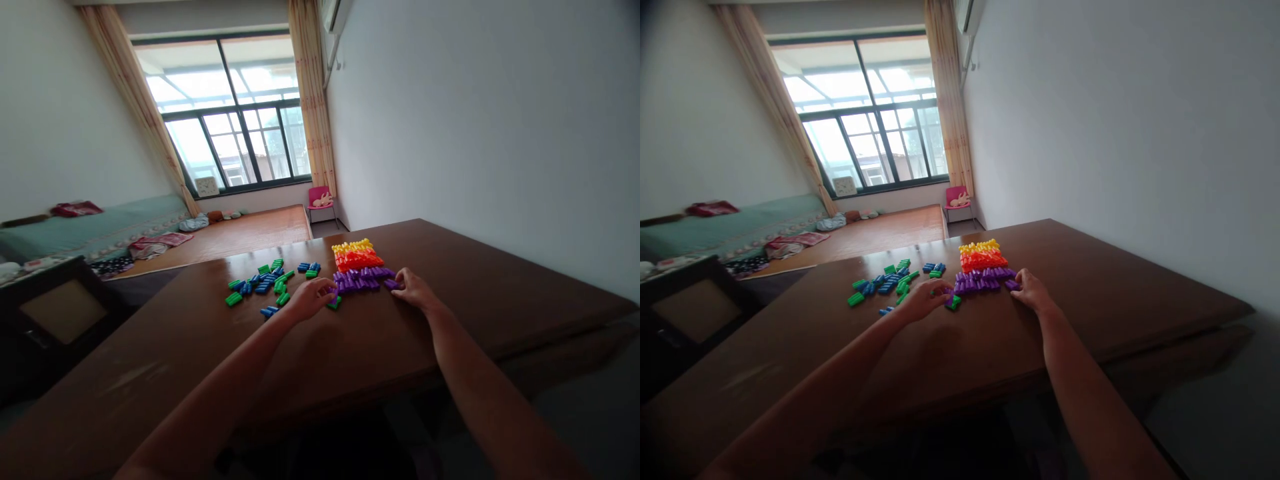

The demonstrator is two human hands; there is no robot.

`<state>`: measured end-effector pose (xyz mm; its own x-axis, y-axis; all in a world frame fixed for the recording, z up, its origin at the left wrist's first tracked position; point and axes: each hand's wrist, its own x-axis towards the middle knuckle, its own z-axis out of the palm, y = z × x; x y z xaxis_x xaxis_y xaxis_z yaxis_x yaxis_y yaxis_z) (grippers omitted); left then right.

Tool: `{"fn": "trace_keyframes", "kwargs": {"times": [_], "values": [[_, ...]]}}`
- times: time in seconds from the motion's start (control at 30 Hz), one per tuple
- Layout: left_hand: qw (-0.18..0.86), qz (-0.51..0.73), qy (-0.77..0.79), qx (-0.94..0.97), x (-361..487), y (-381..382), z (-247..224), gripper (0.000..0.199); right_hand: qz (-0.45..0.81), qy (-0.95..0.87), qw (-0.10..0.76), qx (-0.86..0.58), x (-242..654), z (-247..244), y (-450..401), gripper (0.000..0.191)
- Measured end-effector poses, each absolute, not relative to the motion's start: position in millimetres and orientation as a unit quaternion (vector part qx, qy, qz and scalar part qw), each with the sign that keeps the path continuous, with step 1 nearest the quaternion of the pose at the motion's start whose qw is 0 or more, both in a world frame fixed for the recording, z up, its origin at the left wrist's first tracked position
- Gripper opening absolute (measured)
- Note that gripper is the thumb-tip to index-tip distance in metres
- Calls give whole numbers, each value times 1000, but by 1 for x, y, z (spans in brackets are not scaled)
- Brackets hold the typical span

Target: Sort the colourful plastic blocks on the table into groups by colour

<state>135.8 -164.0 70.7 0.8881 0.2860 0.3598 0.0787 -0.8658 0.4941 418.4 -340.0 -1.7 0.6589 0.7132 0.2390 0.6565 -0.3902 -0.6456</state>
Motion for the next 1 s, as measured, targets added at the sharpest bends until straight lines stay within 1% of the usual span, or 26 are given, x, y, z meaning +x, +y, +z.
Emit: {"fn": "trace_keyframes", "kwargs": {"times": [0.1,0.3,0.43,0.57,0.67,0.77,0.87,1.0], "values": [[220,211,83,949,170,-184,69,23,54,-434,382,-814,418,-2,-340,31],[151,228,129,953,243,-206,61,24,21,-441,354,-824,420,-3,-337,13],[140,219,142,955,282,-218,51,22,-4,-427,345,-836,422,-3,-338,7],[118,190,166,960,305,-227,39,21,-37,-419,327,-846,424,-4,-339,10],[61,187,178,964,309,-230,37,21,-35,-418,315,-851,424,-3,-340,13],[14,203,153,967,304,-231,43,22,-30,-428,313,-847,422,0,-341,19],[8,179,116,977,296,-228,48,20,-31,-443,312,-840,420,2,-342,24],[-2,142,103,985,293,-224,42,19,-30,-443,311,-840,422,-1,-339,20]]}}
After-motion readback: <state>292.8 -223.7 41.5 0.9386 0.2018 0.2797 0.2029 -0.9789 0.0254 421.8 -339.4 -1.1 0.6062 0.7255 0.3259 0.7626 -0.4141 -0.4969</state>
